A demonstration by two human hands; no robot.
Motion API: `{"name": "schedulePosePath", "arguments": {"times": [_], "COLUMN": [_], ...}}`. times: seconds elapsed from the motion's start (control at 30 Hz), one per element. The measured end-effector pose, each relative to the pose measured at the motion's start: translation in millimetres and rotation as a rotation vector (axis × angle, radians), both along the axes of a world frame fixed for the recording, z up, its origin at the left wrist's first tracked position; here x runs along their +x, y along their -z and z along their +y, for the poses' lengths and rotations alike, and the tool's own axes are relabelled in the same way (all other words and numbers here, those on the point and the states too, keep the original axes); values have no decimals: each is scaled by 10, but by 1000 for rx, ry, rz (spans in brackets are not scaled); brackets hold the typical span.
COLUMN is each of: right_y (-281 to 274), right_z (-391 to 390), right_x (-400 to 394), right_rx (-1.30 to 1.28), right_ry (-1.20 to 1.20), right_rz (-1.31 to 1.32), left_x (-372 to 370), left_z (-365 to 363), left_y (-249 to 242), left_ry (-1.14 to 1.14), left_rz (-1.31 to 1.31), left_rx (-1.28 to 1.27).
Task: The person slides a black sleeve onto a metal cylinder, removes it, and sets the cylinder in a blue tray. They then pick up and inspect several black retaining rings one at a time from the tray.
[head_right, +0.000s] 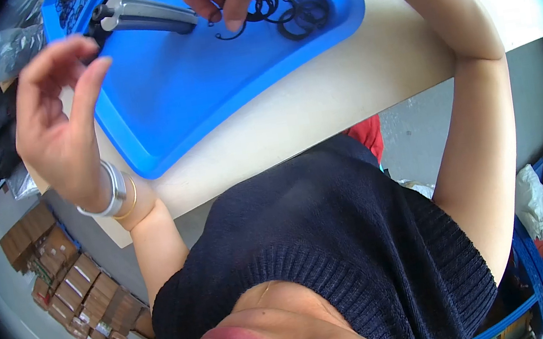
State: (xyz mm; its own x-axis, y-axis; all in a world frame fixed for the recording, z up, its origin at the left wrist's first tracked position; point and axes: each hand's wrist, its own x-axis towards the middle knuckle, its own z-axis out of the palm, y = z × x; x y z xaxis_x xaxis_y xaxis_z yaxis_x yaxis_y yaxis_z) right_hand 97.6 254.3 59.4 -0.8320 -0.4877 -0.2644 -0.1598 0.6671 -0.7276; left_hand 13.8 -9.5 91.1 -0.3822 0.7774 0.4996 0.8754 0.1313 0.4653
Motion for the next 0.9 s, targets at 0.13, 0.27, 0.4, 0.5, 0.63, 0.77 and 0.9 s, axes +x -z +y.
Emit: {"name": "schedulePosePath", "arguments": {"times": [0.13, 0.27, 0.4, 0.5, 0.63, 0.77, 0.9], "right_y": [166, -29, 76, 70, -19, 153, 137], "right_z": [66, 67, 28, -5, 82, 63, 106], "right_x": [-63, 6, -4, -13, 22, -93, -47], "right_rx": [-269, -341, -365, -442, -191, -170, -294], "right_ry": [-36, -76, -99, -89, -116, -158, -116], "right_rz": [-117, -131, -106, -93, -76, -190, -136], "left_x": [356, 232, 269, 243, 163, 156, 164], "left_z": [122, 286, 314, 303, 246, 243, 255], "left_y": [-40, 365, 454, 495, 540, 535, 545], "left_ry": [36, 91, 136, 156, 117, 138, 141], "left_rz": [-299, -414, -569, -656, -626, -706, -660], "left_rx": [-347, -360, -290, -288, -283, -237, -132]}}
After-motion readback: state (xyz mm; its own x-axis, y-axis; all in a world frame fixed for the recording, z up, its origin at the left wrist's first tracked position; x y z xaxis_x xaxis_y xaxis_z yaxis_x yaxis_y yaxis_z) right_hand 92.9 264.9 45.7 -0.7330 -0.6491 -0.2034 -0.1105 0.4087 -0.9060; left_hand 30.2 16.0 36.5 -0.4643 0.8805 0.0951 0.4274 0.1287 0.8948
